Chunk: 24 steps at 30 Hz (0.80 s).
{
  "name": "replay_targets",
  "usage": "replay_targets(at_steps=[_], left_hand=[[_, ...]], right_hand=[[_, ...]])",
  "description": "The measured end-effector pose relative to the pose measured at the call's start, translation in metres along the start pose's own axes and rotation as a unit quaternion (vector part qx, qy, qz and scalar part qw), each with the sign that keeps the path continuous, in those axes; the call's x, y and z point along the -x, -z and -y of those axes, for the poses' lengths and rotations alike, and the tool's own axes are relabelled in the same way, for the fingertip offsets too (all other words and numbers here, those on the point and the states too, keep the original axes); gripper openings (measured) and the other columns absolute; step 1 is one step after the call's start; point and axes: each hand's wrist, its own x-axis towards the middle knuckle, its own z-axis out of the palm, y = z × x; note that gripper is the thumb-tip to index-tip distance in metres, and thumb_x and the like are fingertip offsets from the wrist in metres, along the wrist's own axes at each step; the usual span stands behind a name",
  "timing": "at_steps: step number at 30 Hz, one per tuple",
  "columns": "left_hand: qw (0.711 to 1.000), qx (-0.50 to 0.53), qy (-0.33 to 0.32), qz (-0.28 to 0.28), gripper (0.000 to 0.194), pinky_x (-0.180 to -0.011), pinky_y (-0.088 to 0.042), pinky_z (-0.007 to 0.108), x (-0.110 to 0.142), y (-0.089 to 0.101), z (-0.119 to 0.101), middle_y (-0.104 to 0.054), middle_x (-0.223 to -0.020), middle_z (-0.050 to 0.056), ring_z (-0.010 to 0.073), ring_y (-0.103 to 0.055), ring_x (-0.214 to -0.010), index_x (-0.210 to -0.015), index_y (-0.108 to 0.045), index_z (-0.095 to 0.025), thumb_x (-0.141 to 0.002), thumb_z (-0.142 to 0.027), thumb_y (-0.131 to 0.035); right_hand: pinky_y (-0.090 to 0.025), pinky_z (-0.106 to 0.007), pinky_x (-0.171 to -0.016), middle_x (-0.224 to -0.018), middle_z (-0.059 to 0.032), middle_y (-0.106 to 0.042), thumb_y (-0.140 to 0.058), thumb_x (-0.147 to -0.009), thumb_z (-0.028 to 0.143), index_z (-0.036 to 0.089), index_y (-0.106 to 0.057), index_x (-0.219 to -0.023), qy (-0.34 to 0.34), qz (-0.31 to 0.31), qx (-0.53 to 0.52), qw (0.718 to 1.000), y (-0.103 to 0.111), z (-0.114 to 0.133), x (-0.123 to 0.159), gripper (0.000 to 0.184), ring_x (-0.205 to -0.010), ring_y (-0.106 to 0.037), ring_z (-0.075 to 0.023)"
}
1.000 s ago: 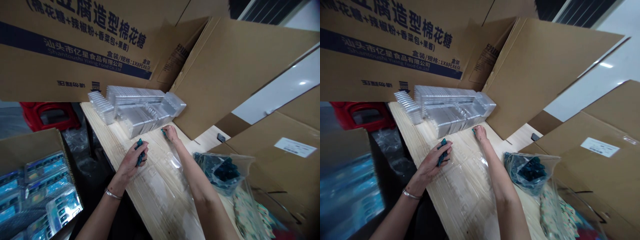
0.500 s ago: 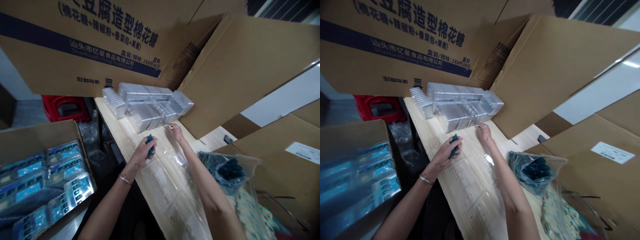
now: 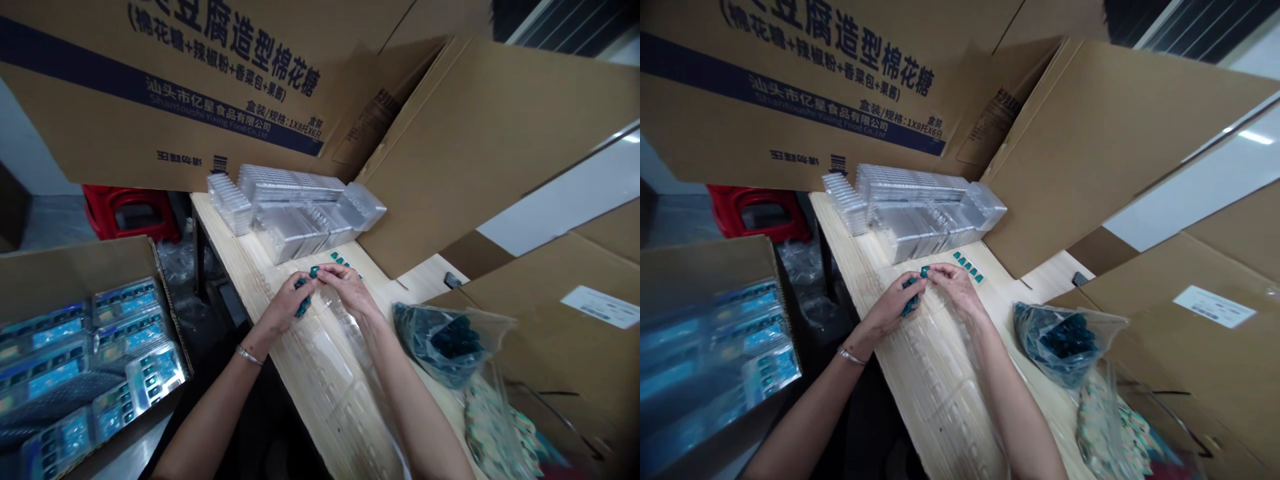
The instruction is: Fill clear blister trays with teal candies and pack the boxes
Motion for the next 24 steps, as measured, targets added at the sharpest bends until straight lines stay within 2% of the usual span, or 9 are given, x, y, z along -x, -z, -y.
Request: replay_targets(at_steps=[4,6,9,11,13,15,17,21,24], left_hand=[[1.000,0.019,0.010,0.010,0.030,-0.035,-0.019,0.017,-0.001,0.001,-0.002,-0.045,-0.066,-0.005,0.0050,-0.037,-0.043,-0.084,-0.048,-0.021,-0.076,-0.049,-0.056],[0.998,-0.045,-0.040,-0.034,0.027,-0.039,-0.024,0.017,-0.004,0.002,0.001,-0.044,-0.064,-0.005,0.0059,-0.038,-0.046,-0.083,-0.049,-0.020,-0.078,-0.046,-0.054],[0.969,-0.175,-0.142,-0.099,0.018,-0.050,-0.033,0.018,-0.007,0.002,0.007,-0.047,-0.065,-0.004,0.0081,-0.043,-0.056,-0.081,-0.051,-0.020,-0.079,-0.038,-0.054],[0.959,-0.211,-0.157,-0.105,0.015,-0.054,-0.035,0.019,-0.006,0.000,0.009,-0.048,-0.065,-0.003,0.0090,-0.045,-0.059,-0.083,-0.052,-0.020,-0.078,-0.034,-0.056],[0.973,-0.181,-0.121,-0.082,0.019,-0.051,-0.034,0.019,-0.004,-0.001,0.008,-0.047,-0.063,-0.004,0.0085,-0.043,-0.055,-0.088,-0.052,-0.021,-0.078,-0.035,-0.057],[0.993,-0.096,-0.057,-0.037,0.025,-0.044,-0.029,0.017,-0.001,-0.001,0.005,-0.046,-0.062,-0.005,0.0069,-0.040,-0.049,-0.091,-0.051,-0.021,-0.078,-0.041,-0.057],[1.000,0.011,0.003,0.023,0.028,-0.038,-0.024,0.016,0.002,0.001,0.000,-0.046,-0.065,-0.005,0.0048,-0.037,-0.044,-0.089,-0.050,-0.020,-0.077,-0.044,-0.058],[0.975,0.169,0.084,0.120,0.026,-0.035,-0.015,0.012,0.004,0.006,-0.007,-0.042,-0.067,-0.005,0.0006,-0.033,-0.043,-0.081,-0.049,-0.017,-0.074,-0.036,-0.065],[0.950,0.244,0.121,0.153,0.022,-0.034,-0.015,0.009,0.002,0.010,-0.007,-0.040,-0.068,-0.005,-0.0008,-0.032,-0.044,-0.080,-0.050,-0.014,-0.074,-0.028,-0.067]], right_hand=[[-0.045,-0.026,-0.068,-0.080,-0.0023,-0.067,-0.071,-0.066,0.038,0.019,-0.069,-0.092,0.014,0.017,-0.005,1.000,0.001,0.000,0.003,0.032,-0.068,-0.057,-0.0115],[-0.046,-0.026,-0.066,-0.081,-0.0033,-0.067,-0.068,-0.069,0.040,0.019,-0.069,-0.094,0.025,-0.003,0.041,0.999,-0.004,0.000,0.004,0.033,-0.068,-0.057,-0.0120],[-0.045,-0.026,-0.064,-0.081,-0.0046,-0.067,-0.067,-0.069,0.041,0.017,-0.070,-0.092,0.060,-0.048,0.142,0.987,-0.013,0.002,0.006,0.034,-0.067,-0.056,-0.0129],[-0.045,-0.026,-0.063,-0.075,-0.0036,-0.065,-0.068,-0.067,0.039,0.016,-0.070,-0.091,0.079,-0.072,0.174,0.979,-0.015,0.003,0.007,0.033,-0.064,-0.054,-0.0126],[-0.044,-0.026,-0.063,-0.072,-0.0020,-0.064,-0.069,-0.066,0.037,0.016,-0.070,-0.092,0.065,-0.070,0.145,0.985,-0.014,0.004,0.007,0.033,-0.063,-0.054,-0.0118],[-0.045,-0.026,-0.065,-0.073,-0.0010,-0.064,-0.071,-0.064,0.035,0.018,-0.070,-0.094,0.027,-0.044,0.072,0.996,-0.009,0.006,0.008,0.035,-0.064,-0.055,-0.0112],[-0.045,-0.027,-0.068,-0.075,-0.0005,-0.065,-0.073,-0.063,0.034,0.019,-0.070,-0.095,-0.010,-0.015,0.007,1.000,-0.003,0.007,0.011,0.035,-0.065,-0.056,-0.0105],[-0.045,-0.027,-0.071,-0.076,-0.0003,-0.066,-0.076,-0.061,0.031,0.020,-0.071,-0.094,-0.035,0.013,-0.047,0.998,0.005,0.008,0.015,0.035,-0.066,-0.056,-0.0096],[-0.044,-0.026,-0.070,-0.080,-0.0007,-0.066,-0.077,-0.061,0.031,0.021,-0.070,-0.096,-0.034,0.035,-0.066,0.997,0.007,0.005,0.015,0.037,-0.070,-0.057,-0.0102]])
